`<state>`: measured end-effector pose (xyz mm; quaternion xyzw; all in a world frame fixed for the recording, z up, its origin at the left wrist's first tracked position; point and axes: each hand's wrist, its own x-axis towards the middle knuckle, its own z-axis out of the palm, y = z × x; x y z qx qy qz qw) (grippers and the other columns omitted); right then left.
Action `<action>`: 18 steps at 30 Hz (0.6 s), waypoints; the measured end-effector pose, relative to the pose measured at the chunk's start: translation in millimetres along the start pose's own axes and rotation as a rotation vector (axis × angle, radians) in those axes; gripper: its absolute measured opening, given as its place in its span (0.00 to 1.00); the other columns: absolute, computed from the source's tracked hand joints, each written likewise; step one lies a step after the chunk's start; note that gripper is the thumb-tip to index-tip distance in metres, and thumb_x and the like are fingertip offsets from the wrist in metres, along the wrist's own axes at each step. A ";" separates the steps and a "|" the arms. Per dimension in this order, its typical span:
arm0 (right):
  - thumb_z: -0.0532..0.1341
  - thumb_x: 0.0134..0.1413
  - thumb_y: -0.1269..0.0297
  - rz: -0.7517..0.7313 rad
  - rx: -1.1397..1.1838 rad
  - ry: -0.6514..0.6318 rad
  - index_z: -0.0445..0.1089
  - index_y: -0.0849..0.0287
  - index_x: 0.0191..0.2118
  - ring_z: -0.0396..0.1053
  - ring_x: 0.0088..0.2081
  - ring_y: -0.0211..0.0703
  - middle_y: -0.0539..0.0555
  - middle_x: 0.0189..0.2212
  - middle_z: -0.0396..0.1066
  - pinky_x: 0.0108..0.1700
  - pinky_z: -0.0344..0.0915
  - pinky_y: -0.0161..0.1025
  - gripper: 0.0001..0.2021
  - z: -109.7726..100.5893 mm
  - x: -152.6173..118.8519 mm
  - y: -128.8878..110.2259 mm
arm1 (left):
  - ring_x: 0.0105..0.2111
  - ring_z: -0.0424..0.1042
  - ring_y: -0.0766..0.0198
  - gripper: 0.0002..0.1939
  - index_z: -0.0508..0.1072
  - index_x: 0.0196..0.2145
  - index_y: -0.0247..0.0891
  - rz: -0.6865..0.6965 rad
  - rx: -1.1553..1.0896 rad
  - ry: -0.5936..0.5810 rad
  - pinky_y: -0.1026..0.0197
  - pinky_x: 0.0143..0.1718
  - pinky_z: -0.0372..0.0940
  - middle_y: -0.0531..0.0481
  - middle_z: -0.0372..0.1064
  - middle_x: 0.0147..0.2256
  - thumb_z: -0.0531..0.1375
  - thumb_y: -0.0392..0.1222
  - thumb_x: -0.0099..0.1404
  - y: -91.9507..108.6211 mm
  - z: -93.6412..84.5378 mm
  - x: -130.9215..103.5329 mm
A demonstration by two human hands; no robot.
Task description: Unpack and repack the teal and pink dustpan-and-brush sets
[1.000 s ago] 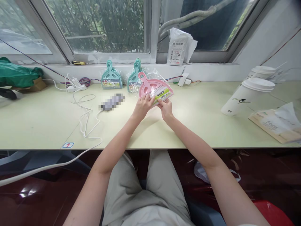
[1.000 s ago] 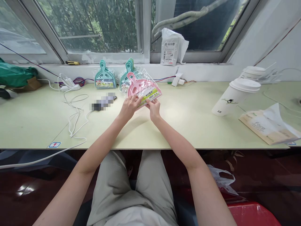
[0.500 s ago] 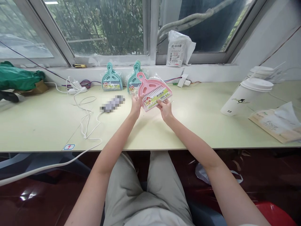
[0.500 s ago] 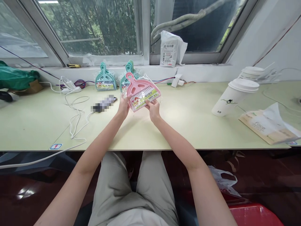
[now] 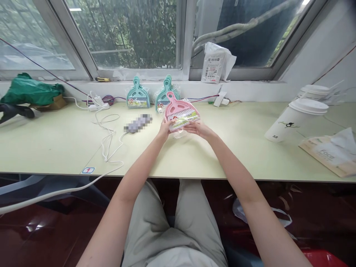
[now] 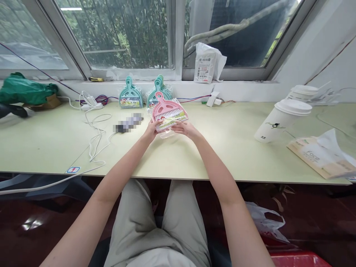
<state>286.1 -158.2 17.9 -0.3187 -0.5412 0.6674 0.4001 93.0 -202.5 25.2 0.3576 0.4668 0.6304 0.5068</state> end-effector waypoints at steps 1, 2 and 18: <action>0.71 0.48 0.54 -0.005 -0.115 -0.027 0.74 0.64 0.37 0.77 0.39 0.51 0.61 0.35 0.78 0.50 0.73 0.53 0.18 -6.9 -2.1 -4.4 | 0.37 0.77 0.57 0.31 0.63 0.54 0.41 0.006 -0.001 0.033 0.53 0.37 0.76 0.45 0.73 0.46 0.65 0.37 0.54 1.2 -4.4 2.8; 0.72 0.45 0.53 -0.062 -0.246 -0.023 0.75 0.63 0.38 0.76 0.41 0.53 0.61 0.36 0.77 0.52 0.71 0.56 0.19 -12.5 -4.5 -8.5 | 0.38 0.77 0.58 0.31 0.62 0.55 0.41 0.008 -0.002 0.057 0.54 0.37 0.76 0.45 0.73 0.47 0.65 0.37 0.54 2.5 -8.8 5.5; 0.69 0.48 0.62 -0.574 -0.758 0.396 0.76 0.56 0.34 0.63 0.55 0.52 0.57 0.49 0.67 0.61 0.58 0.53 0.06 -22.7 12.2 14.4 | 0.26 0.73 0.67 0.33 0.67 0.58 0.38 -0.085 0.173 -0.391 0.65 0.24 0.69 0.41 0.75 0.43 0.68 0.42 0.55 6.8 -18.2 -8.3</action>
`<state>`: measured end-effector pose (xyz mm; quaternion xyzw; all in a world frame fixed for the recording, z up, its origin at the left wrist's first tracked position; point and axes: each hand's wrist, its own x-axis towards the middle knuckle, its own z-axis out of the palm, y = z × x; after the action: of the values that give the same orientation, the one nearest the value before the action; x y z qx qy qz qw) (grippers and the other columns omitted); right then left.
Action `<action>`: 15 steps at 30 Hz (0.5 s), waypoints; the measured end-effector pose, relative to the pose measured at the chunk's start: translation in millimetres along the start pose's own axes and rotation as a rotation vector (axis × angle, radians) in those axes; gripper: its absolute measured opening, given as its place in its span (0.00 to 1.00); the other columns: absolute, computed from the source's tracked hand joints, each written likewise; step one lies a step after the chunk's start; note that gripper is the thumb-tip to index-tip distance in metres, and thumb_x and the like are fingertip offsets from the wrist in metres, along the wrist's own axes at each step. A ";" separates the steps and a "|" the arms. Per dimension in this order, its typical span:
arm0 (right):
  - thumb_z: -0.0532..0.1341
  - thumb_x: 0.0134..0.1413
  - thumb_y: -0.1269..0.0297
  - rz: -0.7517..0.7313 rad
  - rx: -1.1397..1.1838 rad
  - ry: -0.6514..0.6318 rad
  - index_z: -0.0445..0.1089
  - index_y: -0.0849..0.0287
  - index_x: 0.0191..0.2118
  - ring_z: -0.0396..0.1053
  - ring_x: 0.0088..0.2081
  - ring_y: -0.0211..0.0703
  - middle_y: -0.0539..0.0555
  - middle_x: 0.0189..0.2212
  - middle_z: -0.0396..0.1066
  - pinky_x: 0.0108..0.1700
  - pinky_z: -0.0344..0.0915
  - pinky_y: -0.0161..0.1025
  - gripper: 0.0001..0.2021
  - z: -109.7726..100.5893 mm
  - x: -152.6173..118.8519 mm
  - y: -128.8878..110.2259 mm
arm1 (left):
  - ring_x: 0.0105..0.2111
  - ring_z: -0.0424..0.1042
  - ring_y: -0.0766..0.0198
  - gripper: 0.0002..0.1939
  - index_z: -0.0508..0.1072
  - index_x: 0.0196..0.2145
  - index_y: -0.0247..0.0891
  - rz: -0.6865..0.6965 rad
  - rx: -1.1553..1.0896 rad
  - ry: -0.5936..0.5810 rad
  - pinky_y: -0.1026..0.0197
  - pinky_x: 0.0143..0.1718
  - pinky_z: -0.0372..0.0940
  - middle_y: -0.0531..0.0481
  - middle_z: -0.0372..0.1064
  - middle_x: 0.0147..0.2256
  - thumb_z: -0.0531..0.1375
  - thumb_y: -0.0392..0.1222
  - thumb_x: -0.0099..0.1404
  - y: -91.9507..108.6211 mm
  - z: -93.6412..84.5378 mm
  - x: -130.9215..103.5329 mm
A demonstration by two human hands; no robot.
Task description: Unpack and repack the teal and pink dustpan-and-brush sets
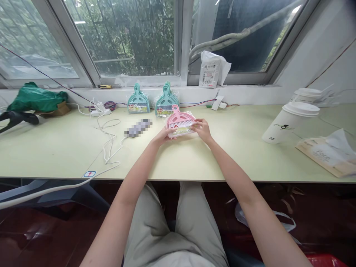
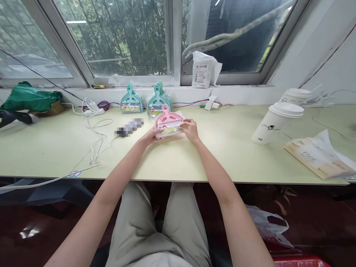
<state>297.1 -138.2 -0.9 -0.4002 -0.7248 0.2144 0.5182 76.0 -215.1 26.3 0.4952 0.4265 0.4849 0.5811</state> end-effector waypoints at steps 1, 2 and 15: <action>0.70 0.46 0.61 0.061 0.059 0.005 0.76 0.57 0.39 0.62 0.57 0.52 0.58 0.52 0.64 0.61 0.60 0.52 0.12 1.9 0.2 4.4 | 0.24 0.72 0.67 0.35 0.66 0.59 0.39 0.011 0.038 0.011 0.65 0.23 0.69 0.41 0.75 0.43 0.68 0.42 0.54 0.9 1.1 -0.6; 0.71 0.43 0.61 0.134 0.125 0.008 0.74 0.57 0.45 0.61 0.58 0.52 0.59 0.54 0.62 0.60 0.62 0.51 0.20 4.0 0.2 8.2 | 0.23 0.72 0.67 0.36 0.65 0.60 0.40 0.016 0.071 0.031 0.65 0.23 0.68 0.41 0.74 0.44 0.68 0.44 0.54 2.2 1.5 -1.0; 0.68 0.40 0.62 0.200 0.311 0.109 0.65 0.63 0.49 0.70 0.47 0.50 0.61 0.47 0.72 0.53 0.66 0.48 0.27 47.8 28.9 22.7 | 0.47 0.72 0.54 0.46 0.50 0.67 0.43 0.314 0.407 0.448 0.55 0.44 0.69 0.42 0.70 0.53 0.66 0.36 0.54 -17.3 -18.8 34.2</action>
<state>256.9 -96.7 -18.3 -0.3965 -0.6103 0.3521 0.5885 65.8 -179.0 5.9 0.5417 0.5504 0.5700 0.2805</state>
